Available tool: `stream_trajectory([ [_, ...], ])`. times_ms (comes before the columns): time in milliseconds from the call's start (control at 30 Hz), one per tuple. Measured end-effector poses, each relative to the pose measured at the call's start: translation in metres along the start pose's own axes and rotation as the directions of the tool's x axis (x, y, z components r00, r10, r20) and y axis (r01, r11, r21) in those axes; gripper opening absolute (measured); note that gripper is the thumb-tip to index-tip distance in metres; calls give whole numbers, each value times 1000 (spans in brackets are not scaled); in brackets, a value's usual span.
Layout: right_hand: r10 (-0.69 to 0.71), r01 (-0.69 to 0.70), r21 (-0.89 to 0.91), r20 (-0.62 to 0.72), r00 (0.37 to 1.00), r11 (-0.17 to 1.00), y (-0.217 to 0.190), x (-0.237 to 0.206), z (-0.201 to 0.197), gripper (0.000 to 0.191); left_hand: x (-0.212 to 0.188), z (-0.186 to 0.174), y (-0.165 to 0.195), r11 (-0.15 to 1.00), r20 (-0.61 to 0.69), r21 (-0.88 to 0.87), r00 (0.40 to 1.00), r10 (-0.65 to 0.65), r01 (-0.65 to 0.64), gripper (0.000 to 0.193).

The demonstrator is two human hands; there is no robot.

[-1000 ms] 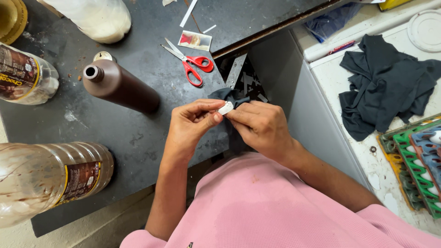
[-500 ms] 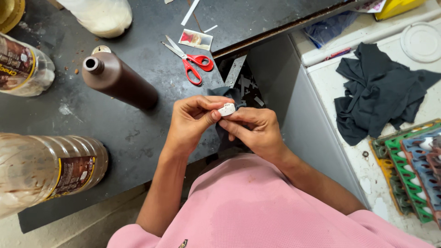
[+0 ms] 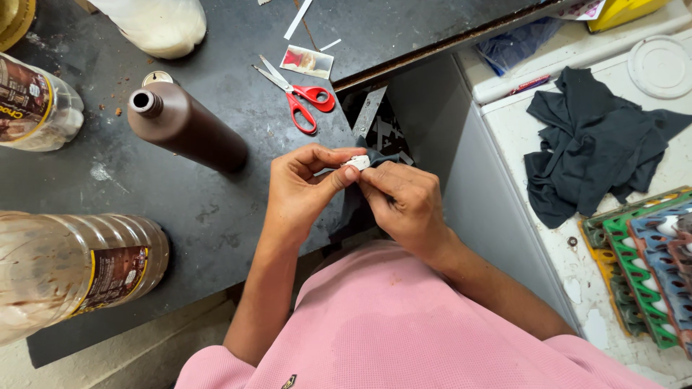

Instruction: The person cleans a white bottle cap with a dark cloth, uses red scissors to trim the inside, and then screws the cap onto a brown bottle. The person also moves a white bucket on the table.

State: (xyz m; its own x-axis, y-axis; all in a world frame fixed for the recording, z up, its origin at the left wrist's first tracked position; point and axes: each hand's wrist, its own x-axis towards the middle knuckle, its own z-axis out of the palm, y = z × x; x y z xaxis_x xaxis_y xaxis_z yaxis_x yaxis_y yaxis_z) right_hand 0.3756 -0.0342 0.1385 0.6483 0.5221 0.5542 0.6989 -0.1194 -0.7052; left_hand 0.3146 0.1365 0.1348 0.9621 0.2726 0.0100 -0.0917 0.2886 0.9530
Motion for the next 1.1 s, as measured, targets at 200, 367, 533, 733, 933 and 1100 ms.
stream_trajectory([
  [200,473,-505,632,238,848,588,15,-12,10,14,13,-4,-10,991,118,-129,993,33,-18,10],
  [367,231,-539,776,619,751,-326,27,-27,10,15,12,-14,-12,962,236,-264,972,3,61,12],
  [533,349,-447,781,605,716,-437,31,-33,14,20,5,-11,-19,791,173,-606,984,33,80,14],
  [733,463,-504,823,566,682,-263,33,-31,14,20,-5,1,-19,847,172,-522,985,-10,100,36],
  [933,428,-529,812,580,693,-245,39,-33,11,16,-7,-2,-20,946,135,-248,974,-179,209,40],
  [1100,441,-554,790,609,659,-263,39,-35,6,18,-13,-7,-24,876,178,-415,966,-188,247,37],
])
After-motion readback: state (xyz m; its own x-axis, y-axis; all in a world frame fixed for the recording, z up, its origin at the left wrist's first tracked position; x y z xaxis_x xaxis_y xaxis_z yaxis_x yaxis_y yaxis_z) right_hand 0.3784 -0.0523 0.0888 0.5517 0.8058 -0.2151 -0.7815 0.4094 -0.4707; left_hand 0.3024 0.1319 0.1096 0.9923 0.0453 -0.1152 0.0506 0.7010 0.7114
